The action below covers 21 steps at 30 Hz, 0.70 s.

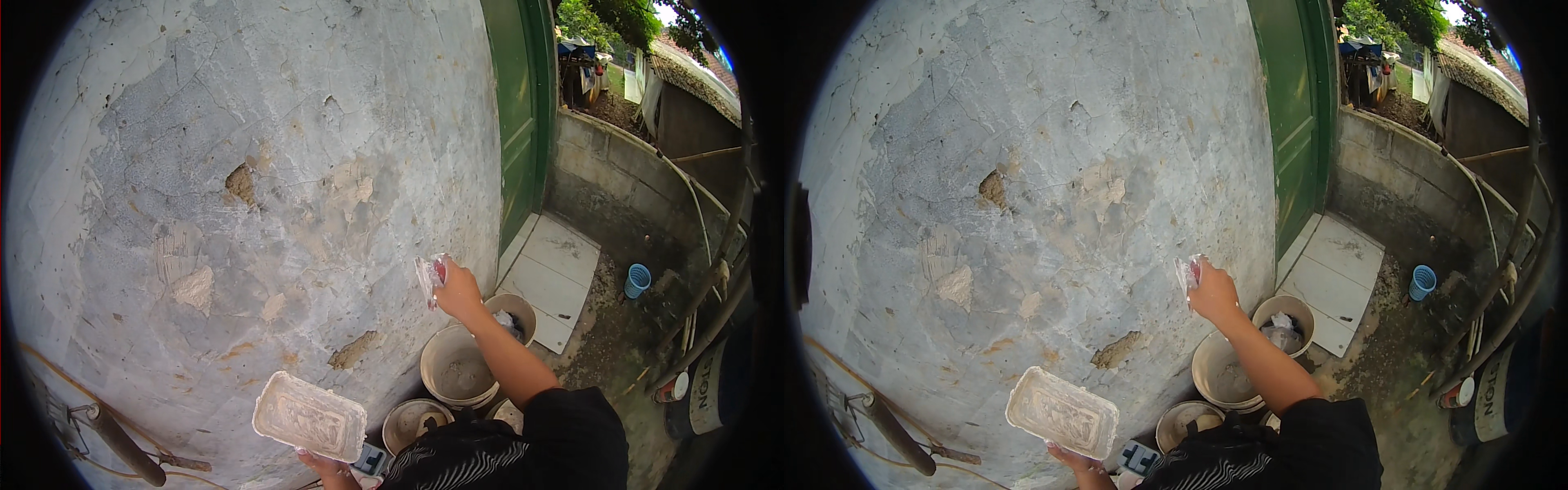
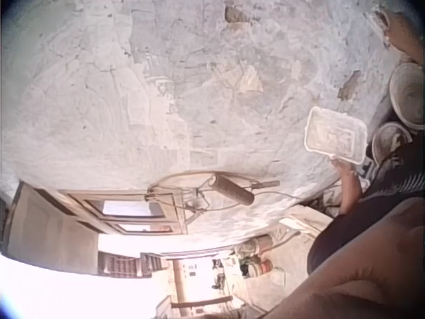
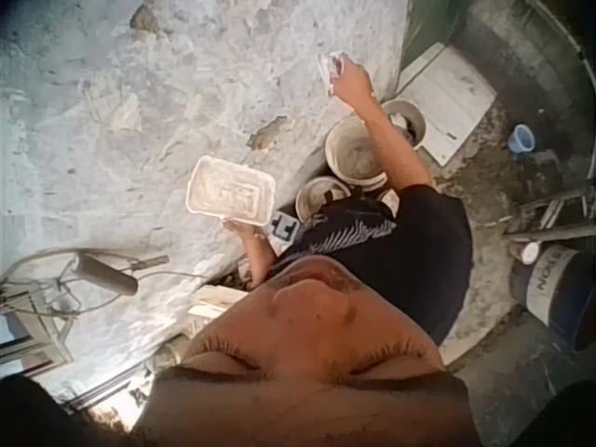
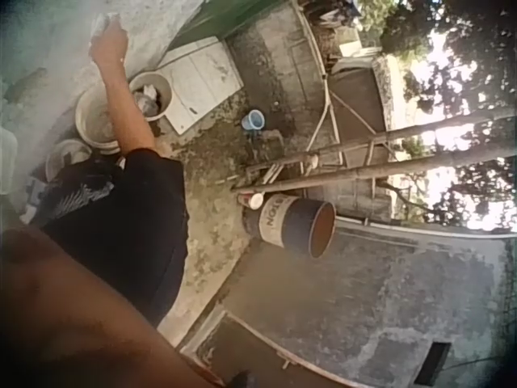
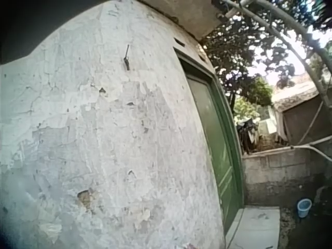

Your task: Patching and smoothing holes in a weathered wall using plaster and a hand scraper.

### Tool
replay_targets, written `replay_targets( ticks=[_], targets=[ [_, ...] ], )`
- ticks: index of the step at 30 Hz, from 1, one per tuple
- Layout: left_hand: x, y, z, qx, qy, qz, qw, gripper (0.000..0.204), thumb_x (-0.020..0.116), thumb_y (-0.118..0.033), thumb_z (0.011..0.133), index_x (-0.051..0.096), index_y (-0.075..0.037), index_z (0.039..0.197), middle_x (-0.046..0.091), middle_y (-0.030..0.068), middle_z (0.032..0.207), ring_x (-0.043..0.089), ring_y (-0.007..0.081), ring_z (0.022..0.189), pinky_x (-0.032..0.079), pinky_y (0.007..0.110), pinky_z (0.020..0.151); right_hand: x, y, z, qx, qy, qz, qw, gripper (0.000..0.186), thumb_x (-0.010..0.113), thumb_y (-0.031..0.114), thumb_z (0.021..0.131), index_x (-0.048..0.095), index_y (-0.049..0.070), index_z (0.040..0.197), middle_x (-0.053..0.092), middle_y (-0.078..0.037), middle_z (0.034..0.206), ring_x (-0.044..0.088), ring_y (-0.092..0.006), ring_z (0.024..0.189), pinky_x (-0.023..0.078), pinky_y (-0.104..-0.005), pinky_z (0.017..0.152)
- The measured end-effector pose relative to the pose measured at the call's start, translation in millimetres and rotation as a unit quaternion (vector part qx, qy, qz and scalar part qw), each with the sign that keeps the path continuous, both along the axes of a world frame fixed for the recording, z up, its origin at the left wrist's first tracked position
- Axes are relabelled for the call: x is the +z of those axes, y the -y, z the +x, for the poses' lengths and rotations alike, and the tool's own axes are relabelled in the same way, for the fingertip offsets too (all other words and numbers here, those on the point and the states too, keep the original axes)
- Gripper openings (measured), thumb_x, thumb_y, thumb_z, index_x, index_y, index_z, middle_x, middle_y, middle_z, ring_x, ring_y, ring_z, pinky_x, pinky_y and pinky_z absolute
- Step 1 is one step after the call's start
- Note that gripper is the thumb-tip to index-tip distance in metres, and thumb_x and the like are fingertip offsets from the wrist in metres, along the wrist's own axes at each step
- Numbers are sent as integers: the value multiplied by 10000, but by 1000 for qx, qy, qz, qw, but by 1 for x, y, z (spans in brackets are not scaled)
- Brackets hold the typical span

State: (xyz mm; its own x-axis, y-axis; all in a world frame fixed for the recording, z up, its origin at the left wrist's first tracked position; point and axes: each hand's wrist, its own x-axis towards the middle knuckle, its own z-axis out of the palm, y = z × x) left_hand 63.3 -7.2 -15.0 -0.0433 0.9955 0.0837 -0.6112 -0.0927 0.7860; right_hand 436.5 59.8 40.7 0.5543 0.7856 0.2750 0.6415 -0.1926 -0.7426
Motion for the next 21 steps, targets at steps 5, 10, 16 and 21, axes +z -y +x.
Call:
replay_targets(
  ticks=[5,10,16,21],
  targets=[
    [3,-1,8,-7,2,-9,1000,893,499,-669,766,277,-86,1404,417,131,1343,491,321,1156,458,468,935,-4,-28,31,-80,-23,33,996,218,592,96,738,560,-7,927,635,-240,841,612,-420,833,480,-466,750],
    [3,-2,0,9,16,11,1000,894,508,-665,759,279,-87,1402,416,131,1344,489,325,1159,458,477,936,13,-23,38,-89,-19,36,995,181,589,82,728,573,-26,873,634,-247,837,612,-422,830,482,-464,744],
    [0,-2,-7,-15,1,-1,1000,864,499,-633,776,281,-77,1401,417,132,1342,491,324,1161,462,476,932,7,-44,42,-96,63,1,993,201,607,97,699,582,-23,858,630,-256,840,611,-419,838,485,-462,738],
    [3,-4,-5,13,28,2,1000,853,497,-622,779,279,-82,1403,415,130,1342,490,318,1161,464,475,926,31,-16,49,-51,-34,60,996,194,584,102,706,588,-18,859,627,-263,846,601,-441,826,482,-473,747]
  ],
)
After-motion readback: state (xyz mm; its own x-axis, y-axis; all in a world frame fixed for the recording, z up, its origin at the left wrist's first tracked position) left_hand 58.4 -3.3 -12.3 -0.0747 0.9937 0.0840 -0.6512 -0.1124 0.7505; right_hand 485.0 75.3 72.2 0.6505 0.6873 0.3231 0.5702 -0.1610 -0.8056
